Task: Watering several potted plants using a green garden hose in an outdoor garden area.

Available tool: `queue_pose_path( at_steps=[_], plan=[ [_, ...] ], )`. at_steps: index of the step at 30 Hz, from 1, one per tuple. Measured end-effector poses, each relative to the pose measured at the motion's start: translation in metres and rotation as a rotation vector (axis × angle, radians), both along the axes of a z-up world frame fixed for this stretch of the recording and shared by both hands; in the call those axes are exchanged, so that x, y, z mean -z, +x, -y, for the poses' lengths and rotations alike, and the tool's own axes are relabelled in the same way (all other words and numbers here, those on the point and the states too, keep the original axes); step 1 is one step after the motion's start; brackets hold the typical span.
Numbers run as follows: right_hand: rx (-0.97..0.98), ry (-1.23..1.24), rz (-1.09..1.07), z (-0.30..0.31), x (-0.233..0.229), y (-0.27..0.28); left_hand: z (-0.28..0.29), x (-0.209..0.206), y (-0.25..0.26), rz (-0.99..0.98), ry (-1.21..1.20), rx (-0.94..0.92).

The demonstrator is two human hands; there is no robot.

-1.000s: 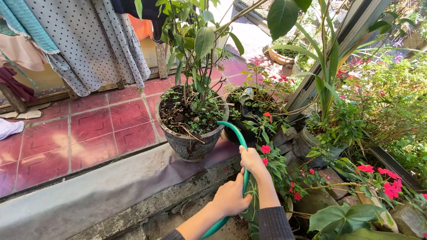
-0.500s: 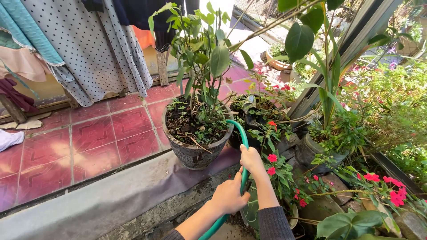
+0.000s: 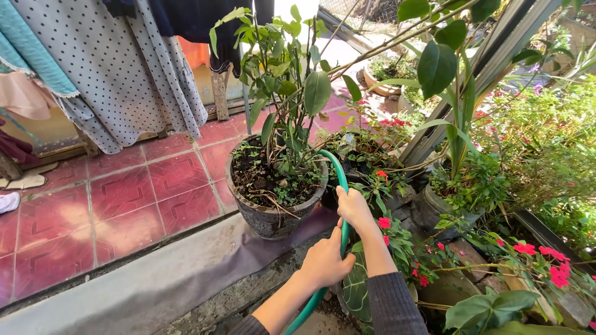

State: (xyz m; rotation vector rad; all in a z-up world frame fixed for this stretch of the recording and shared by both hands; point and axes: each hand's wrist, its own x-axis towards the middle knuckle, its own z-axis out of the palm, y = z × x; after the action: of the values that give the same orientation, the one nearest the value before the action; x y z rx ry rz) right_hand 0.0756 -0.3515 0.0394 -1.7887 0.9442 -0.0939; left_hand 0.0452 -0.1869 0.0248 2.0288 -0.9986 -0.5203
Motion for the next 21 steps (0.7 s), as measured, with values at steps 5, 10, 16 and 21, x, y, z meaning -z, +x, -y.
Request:
queue_pose_path(
  at_steps=[5,10,16,21],
  plan=[
    [-0.042,0.043,0.027,0.019,0.006,0.018,0.01,-0.013,0.009,-0.035,0.006,-0.015],
    [-0.124,0.048,0.019,0.037,-0.007,0.035,0.039,-0.004,0.017,-0.005,-0.031,-0.09],
    [-0.264,-0.001,0.007,0.082,0.007,0.063,0.086,-0.004,0.021,-0.035,-0.023,-0.222],
    [-0.34,0.01,-0.068,0.125,0.024,0.071,0.132,0.019,0.016,-0.025,-0.036,-0.29]
  ],
)
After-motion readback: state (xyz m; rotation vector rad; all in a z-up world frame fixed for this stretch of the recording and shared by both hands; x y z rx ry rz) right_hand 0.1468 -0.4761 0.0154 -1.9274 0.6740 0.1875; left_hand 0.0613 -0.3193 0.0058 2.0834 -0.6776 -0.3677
